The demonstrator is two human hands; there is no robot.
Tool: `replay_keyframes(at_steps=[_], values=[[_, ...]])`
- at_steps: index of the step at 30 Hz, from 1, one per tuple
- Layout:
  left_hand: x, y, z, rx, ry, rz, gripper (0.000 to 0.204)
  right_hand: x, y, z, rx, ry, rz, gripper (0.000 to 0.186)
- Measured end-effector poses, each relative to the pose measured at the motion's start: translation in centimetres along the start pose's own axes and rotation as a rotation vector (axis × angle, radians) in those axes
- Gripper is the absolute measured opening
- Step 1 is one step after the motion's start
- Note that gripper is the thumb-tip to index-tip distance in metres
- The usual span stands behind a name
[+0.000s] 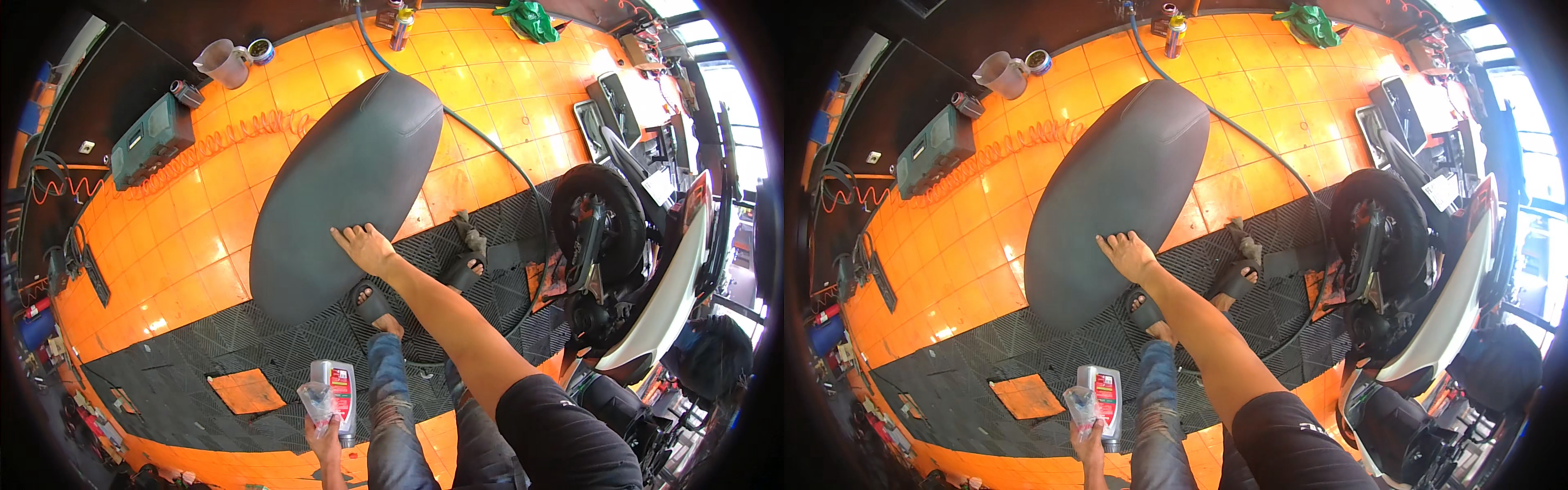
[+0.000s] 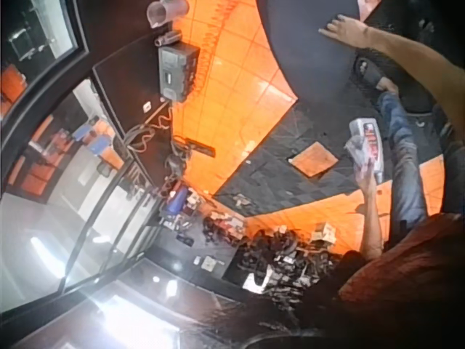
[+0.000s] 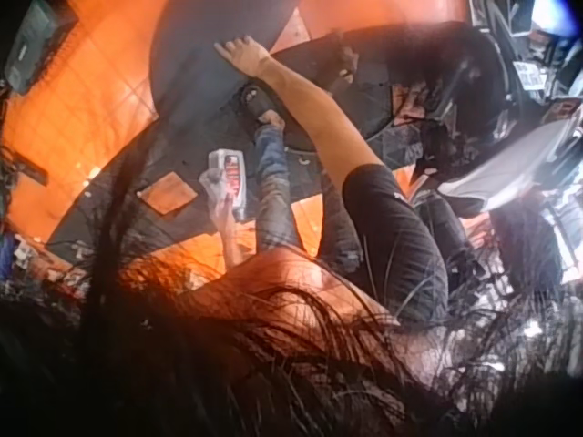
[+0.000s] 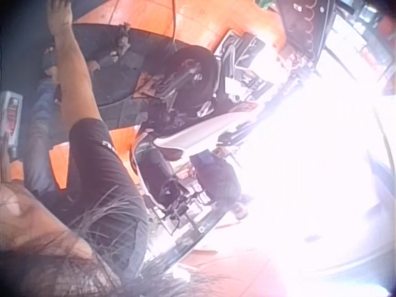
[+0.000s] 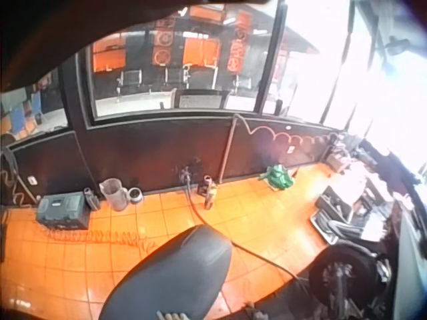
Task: The person works on a white scooter in a workshop, using a screwdriver to remove fasteners from the seat area. They lift the seat to reveal the internal storage compartment containing a bottle of oil and a plastic jug. The person then removes the seat completely and places it on the floor, exposing the scooter's internal wiring and battery.
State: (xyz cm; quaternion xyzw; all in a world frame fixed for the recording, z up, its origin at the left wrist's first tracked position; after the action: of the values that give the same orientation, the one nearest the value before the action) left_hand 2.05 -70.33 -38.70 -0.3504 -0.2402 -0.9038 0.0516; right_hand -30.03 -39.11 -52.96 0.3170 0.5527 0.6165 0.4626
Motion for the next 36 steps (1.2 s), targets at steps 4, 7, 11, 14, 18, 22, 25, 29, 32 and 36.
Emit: replay_keyframes(at_steps=[4,7,11,14,18,22,25,29,32,36], values=[[1.0,-1.3,-0.2,-0.034,-0.04,0.079,0.052,-0.8,0.3,-0.2,-0.001,-0.003,-0.066,0.075],[2.3,-1.9,-0.6,-0.051,-0.103,-0.002,0.051,-0.6,0.5,-0.4,-0.016,-0.048,-0.116,0.075],[4.0,-2.5,-0.6,-0.055,-0.169,-0.107,0.052,-0.2,1.0,-0.4,-0.025,-0.083,-0.159,0.074],[6.1,-3.5,-0.7,-0.126,-0.218,-0.158,0.055,0.8,1.6,0.6,-0.013,-0.151,-0.236,0.072],[8.7,-4.9,-0.5,-0.134,-0.243,-0.294,0.061,2.1,2.9,4.8,0.001,-0.311,-0.47,0.083],[13.1,-7.2,-0.9,-0.281,-0.461,-0.533,0.065,1.8,7.1,13.3,-0.032,-0.436,-1.121,0.11],[20.1,-11.1,2.1,-0.524,-0.79,-0.806,0.069,1.0,15.7,22.3,0.097,-0.424,-1.158,0.121],[24.3,-20.0,10.4,-0.92,-1.205,-1.03,0.069,-1.0,23.1,32.6,0.26,-0.297,-0.843,0.123],[23.2,-25.6,17.5,-1.168,-1.358,-1.114,0.06,-2.8,22.5,38.4,0.424,-0.358,-0.841,0.12],[18.6,-31.8,26.5,-1.528,-1.482,-1.186,0.066,-2.7,19.4,48.0,0.511,-0.833,-0.94,0.088]])
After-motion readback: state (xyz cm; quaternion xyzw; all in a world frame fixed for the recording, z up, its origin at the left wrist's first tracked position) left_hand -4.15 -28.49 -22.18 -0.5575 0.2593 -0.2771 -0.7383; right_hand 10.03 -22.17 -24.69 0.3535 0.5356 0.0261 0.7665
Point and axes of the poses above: each hand's wrist, its own z-axis away from the middle knuckle, its own y-axis out of the back of the hand, x = y × z, the point moved 5 cm from there along -z, towards the middle knuckle, and after that the axes turned 12 degrees about x, right-handed, at the moved point
